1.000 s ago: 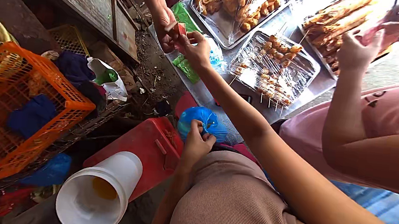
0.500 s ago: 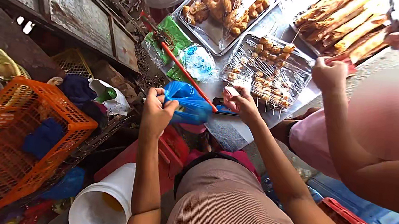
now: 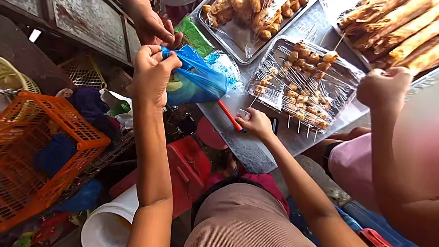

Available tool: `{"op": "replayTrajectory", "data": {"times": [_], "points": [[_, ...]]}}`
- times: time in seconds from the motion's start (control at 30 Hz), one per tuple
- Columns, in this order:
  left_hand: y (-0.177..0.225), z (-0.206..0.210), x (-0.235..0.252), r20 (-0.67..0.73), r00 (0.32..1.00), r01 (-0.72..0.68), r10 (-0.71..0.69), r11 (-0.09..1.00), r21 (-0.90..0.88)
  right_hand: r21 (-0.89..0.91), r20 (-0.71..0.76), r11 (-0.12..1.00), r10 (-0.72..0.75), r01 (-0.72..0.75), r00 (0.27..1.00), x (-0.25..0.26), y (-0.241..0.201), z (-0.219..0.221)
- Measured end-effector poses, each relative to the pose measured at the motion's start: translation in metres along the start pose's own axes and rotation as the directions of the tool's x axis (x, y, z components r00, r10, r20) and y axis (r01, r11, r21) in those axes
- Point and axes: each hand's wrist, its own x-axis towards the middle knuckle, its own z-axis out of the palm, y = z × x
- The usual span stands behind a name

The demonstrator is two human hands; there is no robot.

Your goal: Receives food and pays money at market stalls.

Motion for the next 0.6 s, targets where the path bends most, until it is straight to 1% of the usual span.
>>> {"op": "replayTrajectory", "data": {"times": [0.07, 0.2, 0.27, 0.33, 0.4, 0.47, 0.53, 0.57, 0.6], "points": [[-0.001, 0.008, 0.009, -0.013, 1.0, -0.023, 0.022, 1.0, -0.008, -0.087, -0.033, 0.996, -0.03, 0.027, 0.999, 0.0, -0.008, 0.006], [-0.006, 0.027, 0.034, -0.006, 0.996, -0.089, 0.089, 0.994, -0.064, -0.189, -0.032, 0.975, -0.128, 0.12, 0.991, 0.014, -0.018, 0.011], [-0.008, 0.039, 0.047, -0.016, 0.995, -0.1, 0.099, 0.994, -0.034, -0.24, 0.024, 0.964, -0.107, 0.11, 0.994, 0.027, -0.025, 0.011], [-0.006, 0.048, 0.059, -0.024, 0.992, -0.121, 0.121, 0.993, 0.016, -0.277, 0.099, 0.958, -0.044, 0.07, 0.994, 0.035, -0.035, 0.008], [-0.002, 0.054, 0.068, -0.016, 0.988, -0.153, 0.154, 0.987, 0.057, -0.244, 0.133, 0.967, -0.04, 0.072, 0.99, 0.033, -0.034, 0.006], [0.005, 0.06, 0.078, -0.006, 0.977, -0.21, 0.212, 0.971, 0.112, -0.226, 0.153, 0.971, -0.04, 0.074, 0.987, 0.031, -0.024, 0.01], [0.015, 0.065, 0.081, 0.031, 0.96, -0.278, 0.277, 0.946, 0.167, -0.215, 0.224, 0.975, 0.002, 0.047, 0.975, 0.029, -0.015, 0.011], [0.02, 0.068, 0.082, 0.044, 0.949, -0.314, 0.311, 0.933, 0.176, -0.164, 0.251, 0.985, -0.013, 0.056, 0.968, 0.026, -0.008, 0.014], [0.025, 0.071, 0.084, 0.051, 0.938, -0.345, 0.342, 0.922, 0.175, -0.07, 0.268, 0.994, -0.056, 0.078, 0.962, 0.023, 0.001, 0.016]]}}
